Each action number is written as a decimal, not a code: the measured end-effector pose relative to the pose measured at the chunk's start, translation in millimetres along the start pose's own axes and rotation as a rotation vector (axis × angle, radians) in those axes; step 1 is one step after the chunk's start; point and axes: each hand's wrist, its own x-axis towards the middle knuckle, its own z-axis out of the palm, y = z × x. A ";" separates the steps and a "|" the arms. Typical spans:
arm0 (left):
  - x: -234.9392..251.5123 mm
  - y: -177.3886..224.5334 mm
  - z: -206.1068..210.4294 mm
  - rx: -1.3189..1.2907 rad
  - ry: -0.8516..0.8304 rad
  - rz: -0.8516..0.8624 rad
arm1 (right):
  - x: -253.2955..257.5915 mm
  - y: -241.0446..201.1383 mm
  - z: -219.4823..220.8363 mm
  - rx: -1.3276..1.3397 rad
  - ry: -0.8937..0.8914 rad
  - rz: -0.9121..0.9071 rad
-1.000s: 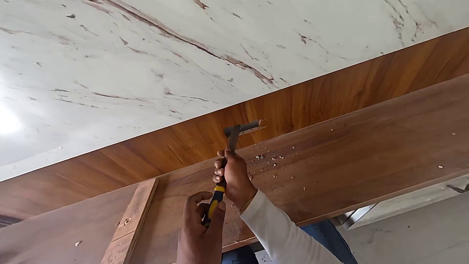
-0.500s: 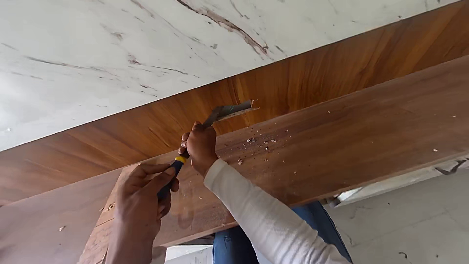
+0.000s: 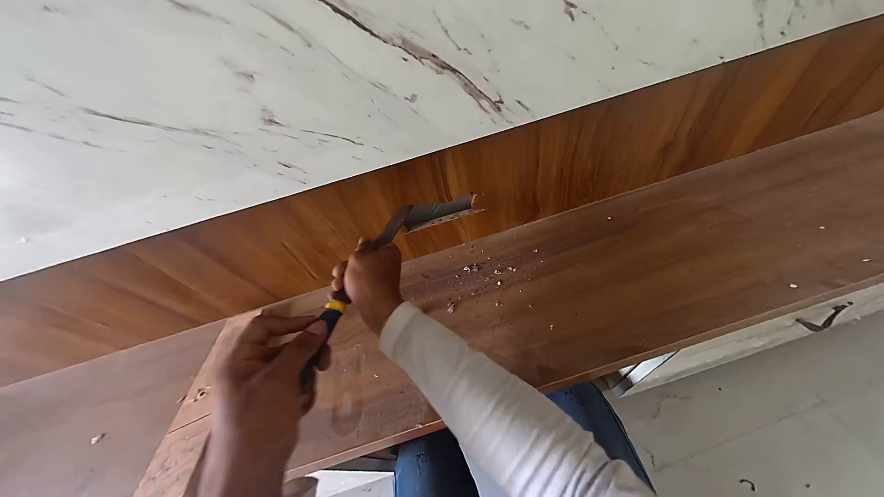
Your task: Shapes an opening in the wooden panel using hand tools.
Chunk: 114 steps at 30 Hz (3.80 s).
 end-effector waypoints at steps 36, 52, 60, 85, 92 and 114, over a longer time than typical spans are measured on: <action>-10.5 -8.7 -0.2 -0.124 -0.153 -0.033 | -4.3 10.1 -4.8 0.069 0.025 -0.017; -23.9 -4.8 -15.2 -0.089 -0.121 0.074 | -23.7 12.1 -0.2 0.083 -0.008 -0.019; 33.5 -5.1 -43.7 0.067 -0.051 -0.002 | 6.5 18.7 40.0 0.035 0.083 -0.053; -30.6 -16.4 -30.1 0.032 -0.118 0.194 | -37.0 25.5 1.7 0.180 -0.005 -0.022; -1.9 -29.3 -47.3 0.047 -0.079 0.197 | -15.3 30.9 22.8 0.037 -0.005 -0.042; -8.8 -27.4 -57.1 -0.019 -0.046 0.132 | -23.7 38.5 29.8 0.051 -0.017 -0.001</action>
